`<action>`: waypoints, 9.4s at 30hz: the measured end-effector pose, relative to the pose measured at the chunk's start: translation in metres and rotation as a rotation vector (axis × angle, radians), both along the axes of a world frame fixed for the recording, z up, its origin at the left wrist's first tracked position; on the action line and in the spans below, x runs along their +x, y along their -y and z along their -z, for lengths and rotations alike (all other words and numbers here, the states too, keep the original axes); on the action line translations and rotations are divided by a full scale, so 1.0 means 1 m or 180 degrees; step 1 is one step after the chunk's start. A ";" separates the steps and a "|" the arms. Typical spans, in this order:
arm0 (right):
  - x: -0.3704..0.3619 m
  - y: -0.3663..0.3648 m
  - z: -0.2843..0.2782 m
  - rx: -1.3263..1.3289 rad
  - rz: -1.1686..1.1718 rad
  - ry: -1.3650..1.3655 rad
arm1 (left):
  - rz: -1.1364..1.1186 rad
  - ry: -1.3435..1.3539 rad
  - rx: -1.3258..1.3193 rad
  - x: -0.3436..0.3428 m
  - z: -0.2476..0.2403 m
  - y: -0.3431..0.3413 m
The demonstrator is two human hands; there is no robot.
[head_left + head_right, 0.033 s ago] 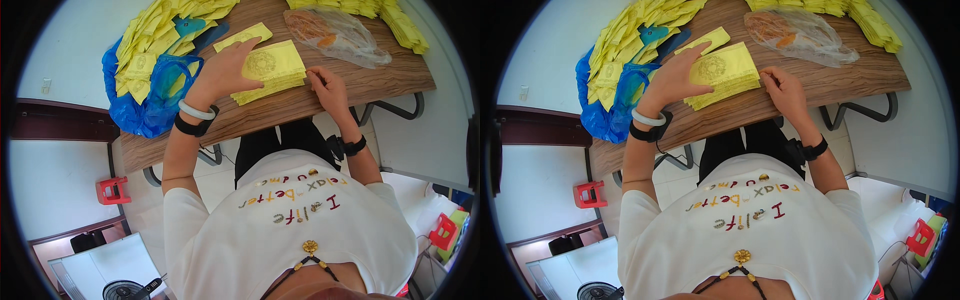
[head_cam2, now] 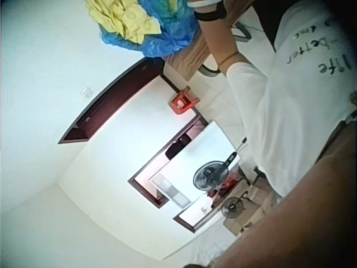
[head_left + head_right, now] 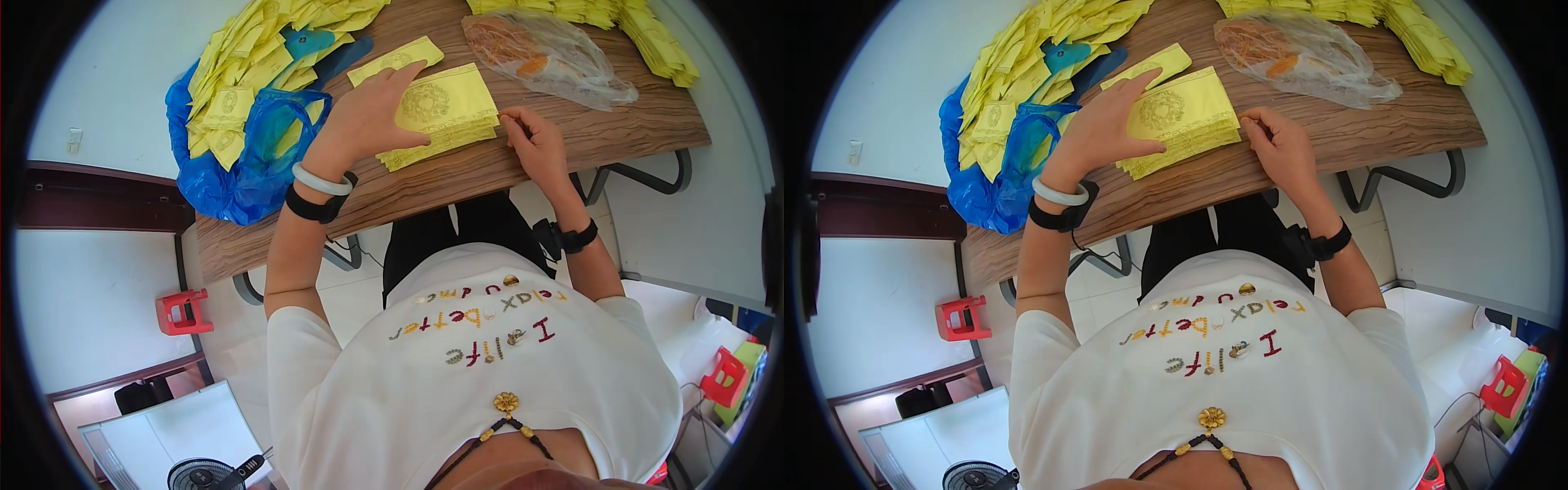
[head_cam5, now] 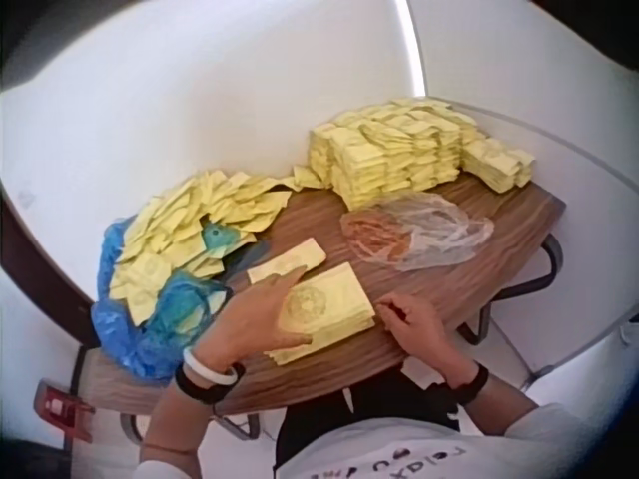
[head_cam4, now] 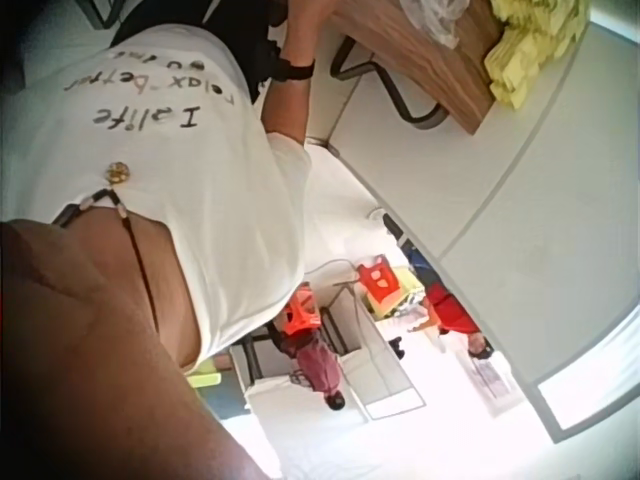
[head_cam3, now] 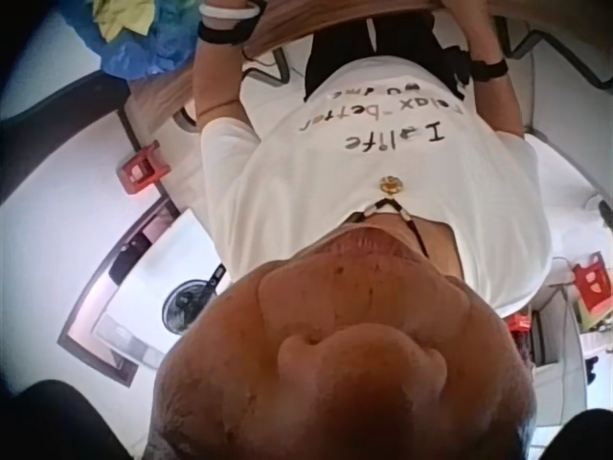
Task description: Sorting and stacking yellow items on a table.
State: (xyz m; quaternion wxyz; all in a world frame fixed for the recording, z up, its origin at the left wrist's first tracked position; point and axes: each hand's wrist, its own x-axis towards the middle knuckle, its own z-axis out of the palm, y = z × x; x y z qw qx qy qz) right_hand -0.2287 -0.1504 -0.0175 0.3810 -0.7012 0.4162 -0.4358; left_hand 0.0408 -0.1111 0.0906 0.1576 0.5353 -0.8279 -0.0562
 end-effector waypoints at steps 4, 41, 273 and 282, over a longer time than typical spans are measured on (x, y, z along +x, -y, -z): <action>-0.001 0.005 -0.003 0.0538 -0.0016 0.0407 | -0.0104 0.0296 -0.0114 -0.002 0.007 -0.002; 0.068 0.006 -0.022 -0.2192 0.0011 -0.2032 | 0.0119 0.0581 0.0380 -0.002 0.027 0.016; 0.022 -0.005 -0.017 -0.0413 -0.0271 0.0771 | -0.0269 0.0762 0.0154 -0.036 0.017 0.017; 0.060 0.011 -0.004 0.0634 -0.0387 0.1804 | -0.0210 0.0841 -0.0138 -0.035 0.023 0.018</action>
